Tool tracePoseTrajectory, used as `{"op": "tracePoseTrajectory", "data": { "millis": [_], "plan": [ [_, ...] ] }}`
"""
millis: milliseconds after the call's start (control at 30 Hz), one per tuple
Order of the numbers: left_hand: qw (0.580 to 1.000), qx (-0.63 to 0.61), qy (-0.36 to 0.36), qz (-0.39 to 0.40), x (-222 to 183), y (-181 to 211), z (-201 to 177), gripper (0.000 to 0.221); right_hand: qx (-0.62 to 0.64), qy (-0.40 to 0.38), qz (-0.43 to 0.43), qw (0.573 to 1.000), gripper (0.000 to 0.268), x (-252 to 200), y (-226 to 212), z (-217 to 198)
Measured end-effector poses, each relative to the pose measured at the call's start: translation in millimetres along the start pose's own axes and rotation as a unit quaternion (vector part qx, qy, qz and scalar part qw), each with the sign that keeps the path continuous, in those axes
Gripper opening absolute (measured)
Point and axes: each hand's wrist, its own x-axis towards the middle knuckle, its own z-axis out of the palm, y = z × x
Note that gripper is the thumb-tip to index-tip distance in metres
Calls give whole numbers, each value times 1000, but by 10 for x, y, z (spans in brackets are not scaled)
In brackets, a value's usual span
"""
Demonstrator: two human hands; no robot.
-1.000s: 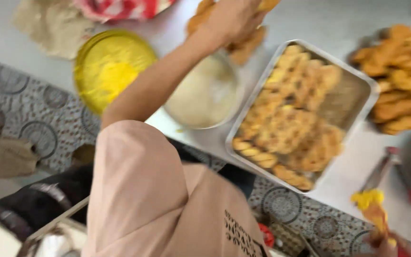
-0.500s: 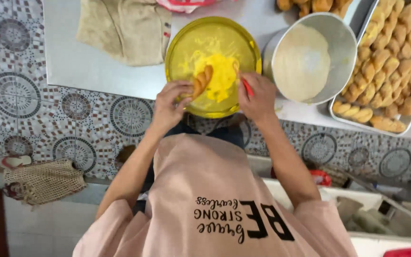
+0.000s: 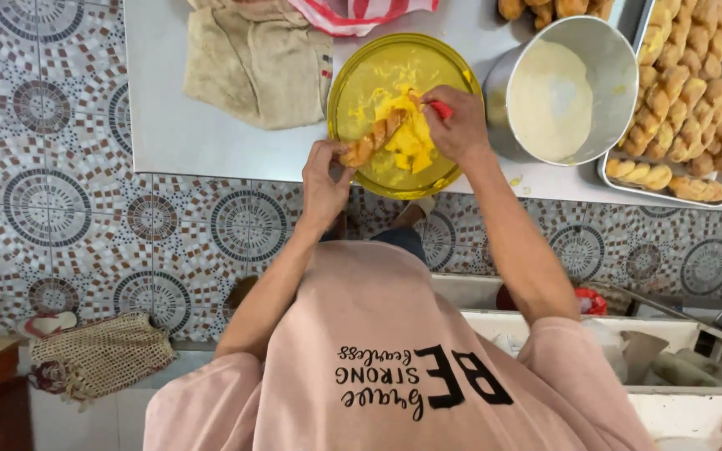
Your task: Coating twisted bread dough in liquid and powder before arranging on trays for baking or display.
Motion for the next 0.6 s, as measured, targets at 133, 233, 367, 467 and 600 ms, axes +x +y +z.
{"op": "tracePoseTrajectory", "data": {
  "millis": [133,233,367,467,600],
  "plan": [
    [996,-48,36,-63,10,-209,85,31,-33,-144,49,988,12,-171,-709,252],
    [984,-107,65,-127,-44,-390,134,24,90,-49,154,983,17,-115,-506,41],
    [965,-181,82,-169,77,-320,219,31,-48,0,235,971,9,-94,391,-367],
    [972,-177,53,-144,114,-265,231,33,-94,19,191,977,7,-284,772,-279],
    [975,-164,31,-147,87,-277,179,25,181,98,243,948,11,-196,25,-184]
  ]
}}
